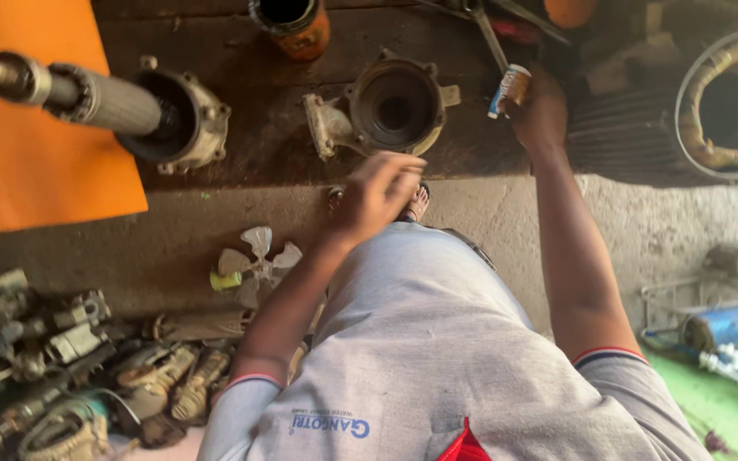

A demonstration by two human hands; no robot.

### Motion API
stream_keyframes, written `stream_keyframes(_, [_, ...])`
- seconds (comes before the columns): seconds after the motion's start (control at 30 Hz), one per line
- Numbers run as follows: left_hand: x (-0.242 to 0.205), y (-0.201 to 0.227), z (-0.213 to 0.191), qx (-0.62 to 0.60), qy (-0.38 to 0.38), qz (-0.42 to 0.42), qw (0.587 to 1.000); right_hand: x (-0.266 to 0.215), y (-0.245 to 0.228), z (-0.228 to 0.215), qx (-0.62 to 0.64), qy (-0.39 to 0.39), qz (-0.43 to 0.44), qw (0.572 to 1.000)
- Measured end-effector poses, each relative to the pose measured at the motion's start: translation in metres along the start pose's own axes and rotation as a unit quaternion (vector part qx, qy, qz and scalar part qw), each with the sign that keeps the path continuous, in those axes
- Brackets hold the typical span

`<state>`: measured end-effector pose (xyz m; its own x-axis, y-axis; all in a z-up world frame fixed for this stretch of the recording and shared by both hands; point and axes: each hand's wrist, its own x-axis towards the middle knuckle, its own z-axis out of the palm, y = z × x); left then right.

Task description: The person cleans the interior of a metal mechanical housing using a small brush and a dark liquid from a can. They repeatedly scrub the inside surfaces and edges of the housing, occasionally dipping the brush into the can to reload the liquid.

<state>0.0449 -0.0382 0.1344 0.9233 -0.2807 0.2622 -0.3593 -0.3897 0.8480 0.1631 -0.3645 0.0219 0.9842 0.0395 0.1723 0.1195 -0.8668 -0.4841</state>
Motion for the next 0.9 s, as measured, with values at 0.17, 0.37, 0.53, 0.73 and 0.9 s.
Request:
stream_keyframes(0.17, [0.025, 0.026, 0.049, -0.001, -0.060, 0.087, 0.994, -0.049, -0.030, -0.052, 0.327, -0.056, 0.159, 0.930])
stream_keyframes(0.37, [0.049, 0.051, 0.103, 0.066, -0.061, 0.166, 0.982, -0.133, -0.075, -0.125, 0.595, -0.079, 0.221, 0.769])
stream_keyframes(0.53, [0.054, 0.061, 0.135, 0.068, -0.080, 0.225, 0.969, -0.161, -0.080, -0.157, 0.640, -0.006, 0.207, 0.740])
stream_keyframes(0.73, [0.049, 0.087, 0.145, 0.076, -0.108, 0.249, 0.960, -0.189, -0.082, -0.170, 0.660, 0.089, 0.189, 0.721])
stream_keyframes(0.9, [0.039, 0.097, 0.136, -0.009, -0.104, 0.212, 0.972, -0.208, -0.095, -0.178, 0.645, 0.079, 0.176, 0.740])
